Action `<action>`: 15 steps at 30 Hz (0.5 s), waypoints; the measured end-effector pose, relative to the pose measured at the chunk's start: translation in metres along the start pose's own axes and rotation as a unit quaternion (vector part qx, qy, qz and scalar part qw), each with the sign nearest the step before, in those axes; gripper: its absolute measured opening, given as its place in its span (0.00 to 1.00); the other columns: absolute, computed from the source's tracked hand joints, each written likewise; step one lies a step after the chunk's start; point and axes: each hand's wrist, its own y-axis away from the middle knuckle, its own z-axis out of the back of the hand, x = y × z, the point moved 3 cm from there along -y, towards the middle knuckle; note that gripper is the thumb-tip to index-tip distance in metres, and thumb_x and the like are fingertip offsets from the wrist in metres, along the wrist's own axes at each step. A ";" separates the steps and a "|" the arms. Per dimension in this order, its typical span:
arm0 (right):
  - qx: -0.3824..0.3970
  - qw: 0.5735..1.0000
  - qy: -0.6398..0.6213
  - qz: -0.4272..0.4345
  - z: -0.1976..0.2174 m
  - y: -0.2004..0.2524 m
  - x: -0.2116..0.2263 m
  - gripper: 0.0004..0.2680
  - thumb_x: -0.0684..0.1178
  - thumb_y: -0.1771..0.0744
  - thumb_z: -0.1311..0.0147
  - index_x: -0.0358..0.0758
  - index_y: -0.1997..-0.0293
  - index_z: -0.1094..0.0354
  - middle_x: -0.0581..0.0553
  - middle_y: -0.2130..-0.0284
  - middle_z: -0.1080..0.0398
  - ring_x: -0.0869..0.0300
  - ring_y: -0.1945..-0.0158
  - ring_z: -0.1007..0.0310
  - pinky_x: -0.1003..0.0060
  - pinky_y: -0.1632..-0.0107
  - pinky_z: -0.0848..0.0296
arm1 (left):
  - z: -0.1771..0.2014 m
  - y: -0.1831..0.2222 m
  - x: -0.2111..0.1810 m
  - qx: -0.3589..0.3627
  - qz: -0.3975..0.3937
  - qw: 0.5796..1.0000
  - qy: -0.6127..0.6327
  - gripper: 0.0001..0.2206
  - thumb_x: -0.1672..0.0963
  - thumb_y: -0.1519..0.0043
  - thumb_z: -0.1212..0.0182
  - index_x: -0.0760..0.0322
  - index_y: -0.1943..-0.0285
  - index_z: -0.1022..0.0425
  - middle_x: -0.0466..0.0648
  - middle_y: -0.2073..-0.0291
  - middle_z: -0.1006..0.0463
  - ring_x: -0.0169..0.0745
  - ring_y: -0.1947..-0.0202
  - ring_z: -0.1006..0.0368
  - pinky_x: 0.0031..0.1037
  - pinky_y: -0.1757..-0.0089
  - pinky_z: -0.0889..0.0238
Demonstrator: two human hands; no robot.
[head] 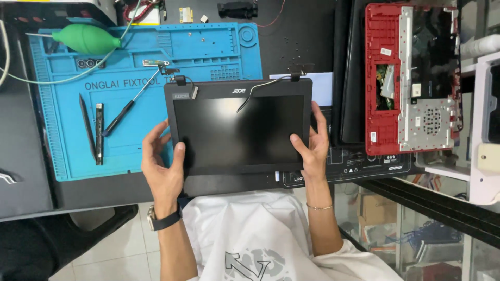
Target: Disassembling a laptop to access internal components and the screen assembly.
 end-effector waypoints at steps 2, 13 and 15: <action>0.016 1.000 0.008 0.001 0.018 -0.001 -0.019 0.26 0.40 0.35 0.37 0.34 0.30 0.46 0.40 0.43 0.29 0.59 0.38 0.30 0.65 0.35 0.32 | 0.003 0.003 0.004 -0.014 0.032 0.999 0.013 0.25 0.64 0.37 0.36 0.68 0.29 0.34 0.54 0.38 0.27 0.39 0.42 0.31 0.31 0.40 0.40; 0.074 0.995 0.065 -0.011 0.022 -0.017 -0.015 0.17 0.47 0.31 0.39 0.30 0.37 0.37 0.50 0.51 0.27 0.70 0.50 0.29 0.76 0.45 0.31 | 0.013 -0.006 -0.002 -0.081 0.016 0.993 0.078 0.20 0.60 0.29 0.36 0.72 0.29 0.35 0.48 0.47 0.22 0.28 0.51 0.27 0.19 0.50 0.33; 0.056 0.994 0.090 -0.007 0.031 -0.014 -0.023 0.17 0.47 0.30 0.38 0.30 0.37 0.34 0.51 0.55 0.28 0.71 0.55 0.33 0.78 0.52 0.36 | 0.012 -0.014 -0.014 -0.080 0.001 0.994 0.075 0.18 0.58 0.27 0.37 0.72 0.32 0.34 0.46 0.48 0.22 0.27 0.51 0.27 0.18 0.51 0.34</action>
